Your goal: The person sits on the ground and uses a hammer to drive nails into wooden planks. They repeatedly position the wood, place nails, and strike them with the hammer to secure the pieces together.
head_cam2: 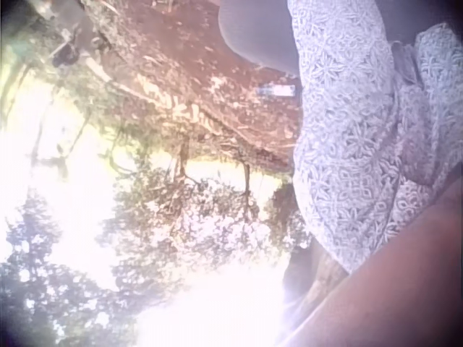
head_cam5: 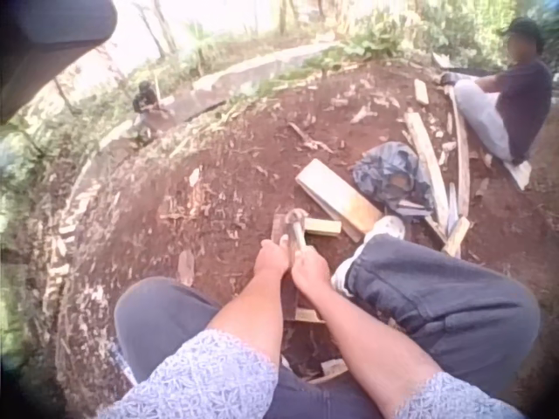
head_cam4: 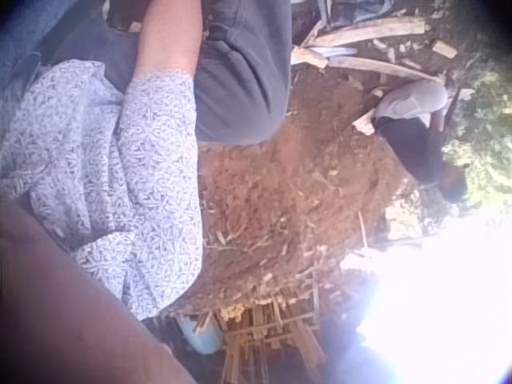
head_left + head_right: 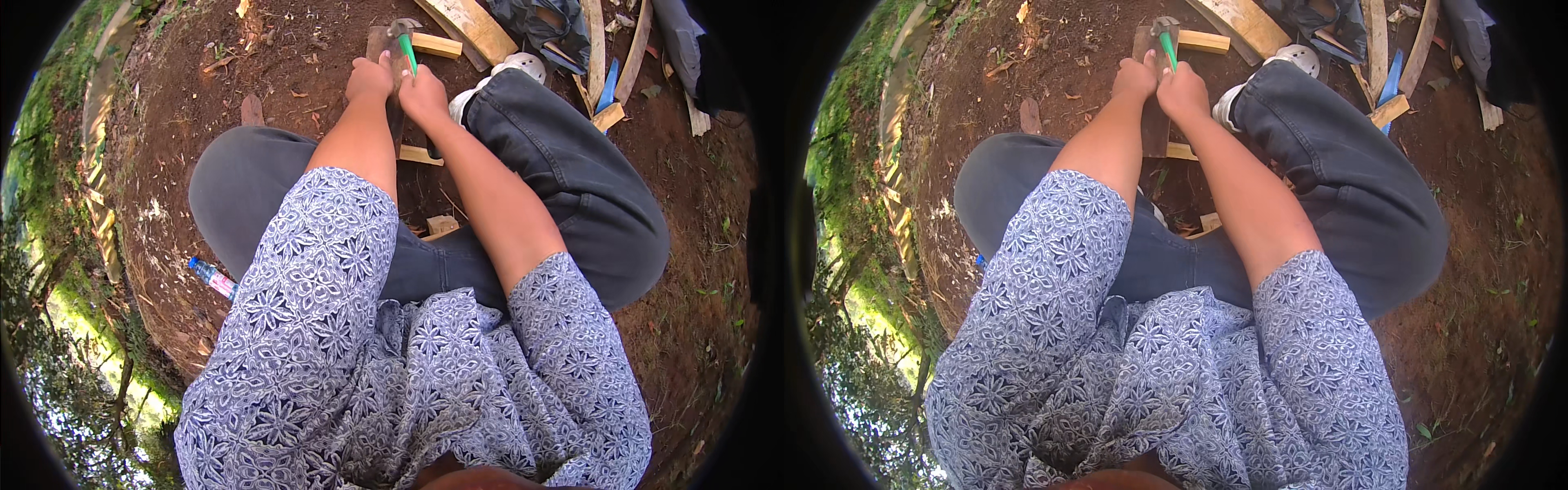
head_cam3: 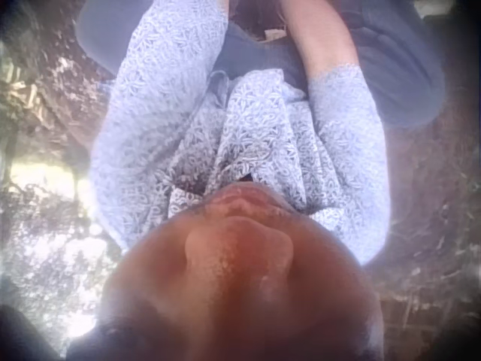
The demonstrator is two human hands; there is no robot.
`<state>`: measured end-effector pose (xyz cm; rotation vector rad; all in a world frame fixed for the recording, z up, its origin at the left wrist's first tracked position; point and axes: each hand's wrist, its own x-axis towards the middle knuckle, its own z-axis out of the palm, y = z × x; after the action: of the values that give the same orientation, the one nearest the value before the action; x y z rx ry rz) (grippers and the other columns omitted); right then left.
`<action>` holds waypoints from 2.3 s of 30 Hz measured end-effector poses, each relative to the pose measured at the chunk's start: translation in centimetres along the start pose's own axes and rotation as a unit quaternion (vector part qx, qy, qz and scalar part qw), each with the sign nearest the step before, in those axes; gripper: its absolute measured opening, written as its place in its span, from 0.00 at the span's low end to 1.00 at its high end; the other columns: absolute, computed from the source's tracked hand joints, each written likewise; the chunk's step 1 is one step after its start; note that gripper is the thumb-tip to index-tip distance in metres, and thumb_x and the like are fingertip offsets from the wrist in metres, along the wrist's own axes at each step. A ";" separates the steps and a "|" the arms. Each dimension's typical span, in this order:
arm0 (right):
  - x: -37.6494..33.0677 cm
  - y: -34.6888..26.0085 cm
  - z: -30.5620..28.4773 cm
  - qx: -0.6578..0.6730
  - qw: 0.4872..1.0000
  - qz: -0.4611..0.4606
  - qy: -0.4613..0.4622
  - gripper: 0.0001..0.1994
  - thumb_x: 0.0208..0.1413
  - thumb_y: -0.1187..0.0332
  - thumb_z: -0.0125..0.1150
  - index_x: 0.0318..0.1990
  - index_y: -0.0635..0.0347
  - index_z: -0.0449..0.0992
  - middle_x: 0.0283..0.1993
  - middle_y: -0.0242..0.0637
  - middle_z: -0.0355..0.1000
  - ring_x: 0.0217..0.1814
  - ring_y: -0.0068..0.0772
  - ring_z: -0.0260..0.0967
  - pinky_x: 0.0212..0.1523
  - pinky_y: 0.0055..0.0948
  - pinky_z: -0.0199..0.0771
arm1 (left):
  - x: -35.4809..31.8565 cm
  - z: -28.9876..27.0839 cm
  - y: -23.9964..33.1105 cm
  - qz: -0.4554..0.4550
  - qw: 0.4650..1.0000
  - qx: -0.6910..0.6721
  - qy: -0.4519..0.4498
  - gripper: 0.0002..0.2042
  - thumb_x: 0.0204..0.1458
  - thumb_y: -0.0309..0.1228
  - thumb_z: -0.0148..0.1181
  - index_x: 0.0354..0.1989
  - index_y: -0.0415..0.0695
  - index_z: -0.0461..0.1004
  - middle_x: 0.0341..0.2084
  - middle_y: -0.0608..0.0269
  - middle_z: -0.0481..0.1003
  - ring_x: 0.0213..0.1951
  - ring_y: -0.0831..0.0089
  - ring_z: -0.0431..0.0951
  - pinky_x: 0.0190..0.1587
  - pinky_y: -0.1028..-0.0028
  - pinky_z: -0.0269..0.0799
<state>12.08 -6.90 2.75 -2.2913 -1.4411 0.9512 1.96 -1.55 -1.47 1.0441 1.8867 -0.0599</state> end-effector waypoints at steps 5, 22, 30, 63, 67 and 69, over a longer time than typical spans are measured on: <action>-0.1 -7.2 -4.0 0.193 0.948 -0.110 0.230 0.14 0.68 0.61 0.50 0.43 0.67 0.70 0.37 0.63 0.76 0.43 0.71 0.74 0.45 0.57 0.72 | 0.8 -0.5 -0.8 -0.004 1.000 -0.005 0.007 0.38 0.64 0.61 0.47 0.62 0.33 0.64 0.59 0.38 0.73 0.62 0.46 0.75 0.62 0.53 0.70; -0.2 -5.1 -2.5 0.114 0.979 -0.075 0.151 0.15 0.68 0.59 0.51 0.46 0.64 0.71 0.38 0.62 0.76 0.45 0.70 0.74 0.45 0.59 0.71 | 0.1 -0.8 -0.6 -0.015 0.999 -0.019 -0.022 0.39 0.64 0.60 0.46 0.64 0.32 0.62 0.61 0.35 0.71 0.64 0.45 0.73 0.65 0.53 0.67; 1.0 -9.6 -5.0 0.179 0.951 -0.135 0.214 0.17 0.69 0.56 0.52 0.46 0.64 0.71 0.38 0.60 0.77 0.44 0.66 0.75 0.44 0.53 0.72 | 0.2 -0.8 -0.6 -0.020 1.000 -0.017 -0.008 0.36 0.64 0.60 0.48 0.61 0.34 0.64 0.58 0.40 0.75 0.61 0.48 0.76 0.61 0.53 0.71; 0.8 -8.0 -3.5 0.111 0.972 -0.148 0.147 0.12 0.67 0.63 0.52 0.50 0.60 0.72 0.38 0.56 0.78 0.44 0.64 0.76 0.46 0.52 0.73 | -0.1 -0.4 -0.9 -0.008 0.999 -0.037 -0.003 0.34 0.64 0.58 0.50 0.58 0.34 0.65 0.54 0.39 0.77 0.57 0.47 0.79 0.58 0.53 0.73; 0.7 -12.1 -5.1 0.227 0.905 -0.226 0.281 0.09 0.68 0.66 0.53 0.46 0.63 0.73 0.39 0.51 0.76 0.43 0.54 0.76 0.48 0.45 0.71 | 0.3 -0.7 -1.3 -0.015 0.999 -0.033 0.005 0.34 0.64 0.59 0.50 0.58 0.35 0.64 0.54 0.41 0.78 0.57 0.48 0.79 0.58 0.53 0.74; -0.2 -6.2 -2.6 0.092 0.980 -0.112 0.140 0.10 0.67 0.65 0.53 0.47 0.63 0.73 0.42 0.55 0.77 0.47 0.59 0.76 0.50 0.48 0.71 | 0.3 -0.6 -1.2 -0.016 0.999 -0.039 -0.001 0.34 0.64 0.59 0.50 0.58 0.35 0.64 0.54 0.41 0.78 0.57 0.48 0.79 0.58 0.53 0.74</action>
<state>9.39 -3.90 8.17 -1.9868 -1.3894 0.6370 0.67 -1.88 -1.80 0.9610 1.8891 -0.0049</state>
